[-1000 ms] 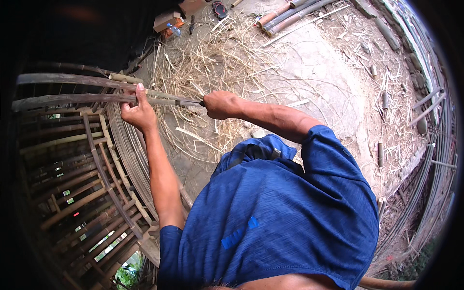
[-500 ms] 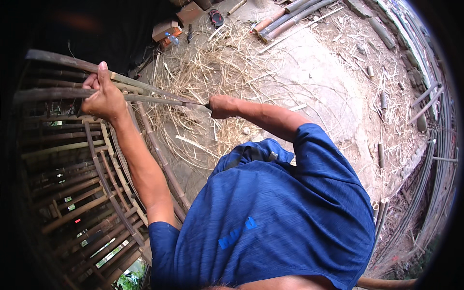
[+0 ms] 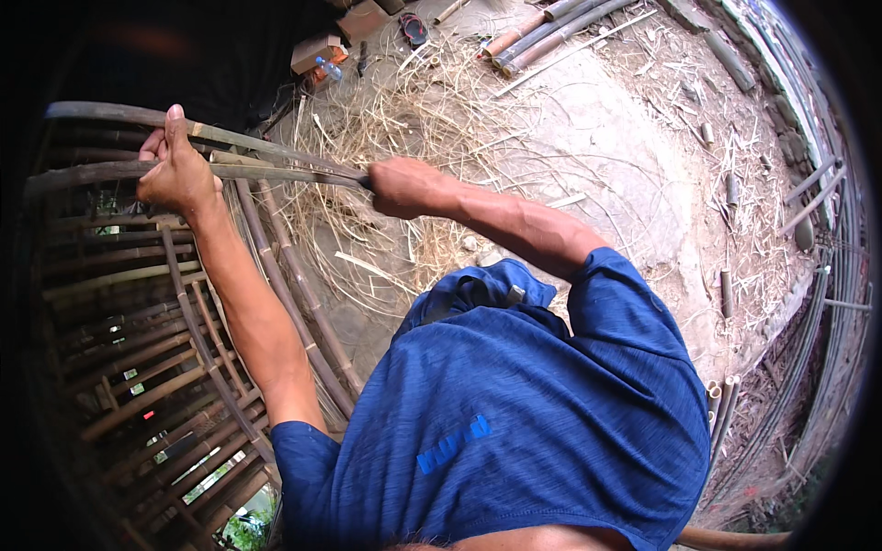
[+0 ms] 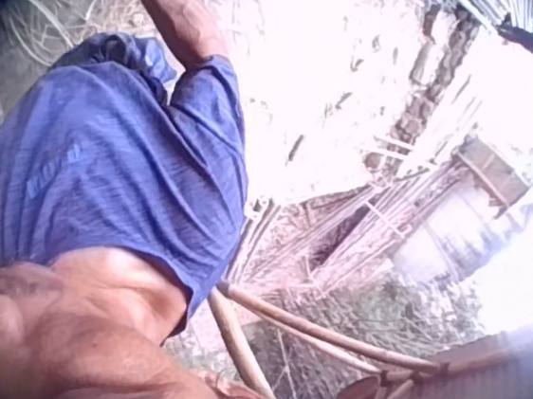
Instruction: The person uses a knife to split a long bamboo pole into thin strips. They hold the pole vertically against a bamboo frame and repeatedly strike the knife with their hand to drive it down the length of the pole, separating the material into uniform strips.
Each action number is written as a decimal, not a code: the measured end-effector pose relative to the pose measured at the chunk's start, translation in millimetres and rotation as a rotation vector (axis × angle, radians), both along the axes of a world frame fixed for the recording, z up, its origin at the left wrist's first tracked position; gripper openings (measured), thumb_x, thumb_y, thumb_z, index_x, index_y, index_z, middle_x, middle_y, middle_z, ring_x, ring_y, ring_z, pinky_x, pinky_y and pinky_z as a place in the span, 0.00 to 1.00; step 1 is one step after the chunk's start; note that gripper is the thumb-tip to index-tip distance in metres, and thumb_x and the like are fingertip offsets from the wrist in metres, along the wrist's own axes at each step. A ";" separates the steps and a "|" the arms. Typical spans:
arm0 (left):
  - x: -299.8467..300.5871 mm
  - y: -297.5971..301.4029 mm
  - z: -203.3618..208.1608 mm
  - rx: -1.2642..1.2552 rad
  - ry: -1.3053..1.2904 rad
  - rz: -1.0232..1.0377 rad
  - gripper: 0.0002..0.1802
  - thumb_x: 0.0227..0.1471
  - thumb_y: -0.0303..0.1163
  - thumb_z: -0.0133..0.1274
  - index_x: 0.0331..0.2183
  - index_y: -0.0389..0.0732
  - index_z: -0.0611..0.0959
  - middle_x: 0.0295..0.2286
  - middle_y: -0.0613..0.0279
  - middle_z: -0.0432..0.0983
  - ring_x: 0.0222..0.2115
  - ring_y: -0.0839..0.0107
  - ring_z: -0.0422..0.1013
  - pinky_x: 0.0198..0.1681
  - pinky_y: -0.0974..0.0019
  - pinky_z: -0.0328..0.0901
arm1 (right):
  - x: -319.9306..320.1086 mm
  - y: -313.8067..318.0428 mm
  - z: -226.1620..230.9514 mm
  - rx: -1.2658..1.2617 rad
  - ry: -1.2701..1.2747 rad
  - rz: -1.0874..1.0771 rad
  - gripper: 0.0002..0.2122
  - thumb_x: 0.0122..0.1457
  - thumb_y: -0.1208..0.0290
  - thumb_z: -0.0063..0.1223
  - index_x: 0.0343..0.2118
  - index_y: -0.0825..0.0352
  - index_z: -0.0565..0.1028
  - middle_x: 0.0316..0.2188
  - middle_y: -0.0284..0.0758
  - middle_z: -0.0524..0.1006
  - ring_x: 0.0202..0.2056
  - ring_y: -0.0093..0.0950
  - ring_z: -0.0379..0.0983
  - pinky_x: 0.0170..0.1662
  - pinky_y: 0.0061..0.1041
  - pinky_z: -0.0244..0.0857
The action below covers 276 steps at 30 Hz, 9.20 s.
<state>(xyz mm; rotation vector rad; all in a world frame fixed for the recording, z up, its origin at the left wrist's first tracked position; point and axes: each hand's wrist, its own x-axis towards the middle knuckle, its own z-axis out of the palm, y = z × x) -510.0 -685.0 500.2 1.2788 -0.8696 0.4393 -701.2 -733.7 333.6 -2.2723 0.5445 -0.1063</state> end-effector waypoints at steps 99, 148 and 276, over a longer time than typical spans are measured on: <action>458.7 654.3 -336.3 0.933 1.229 -0.094 0.30 0.63 0.53 0.41 0.45 0.33 0.78 0.23 0.51 0.74 0.27 0.60 0.74 0.34 0.55 0.67 | 647.2 486.0 -174.3 0.984 -0.079 -0.116 0.19 0.53 0.63 0.68 0.37 0.66 0.67 0.24 0.30 0.72 0.25 0.21 0.71 0.26 0.23 0.68; 525.1 764.0 -219.6 0.416 1.153 -0.072 0.26 0.60 0.37 0.52 0.57 0.37 0.72 0.16 0.75 0.62 0.10 0.88 0.52 0.11 0.79 0.47 | 730.2 567.1 -70.5 -0.020 -0.263 0.602 0.20 0.63 0.51 0.48 0.42 0.68 0.71 0.32 0.45 0.75 0.35 0.47 0.75 0.37 0.45 0.69; 450.7 836.1 -116.7 0.746 0.942 -0.119 0.43 0.49 0.34 0.60 0.62 0.32 0.61 0.15 0.79 0.57 0.16 0.88 0.54 0.18 0.78 0.52 | 835.6 451.9 -25.4 -0.204 -0.324 0.251 0.35 0.64 0.35 0.27 0.25 0.65 0.76 0.15 0.39 0.73 0.19 0.39 0.72 0.27 0.40 0.68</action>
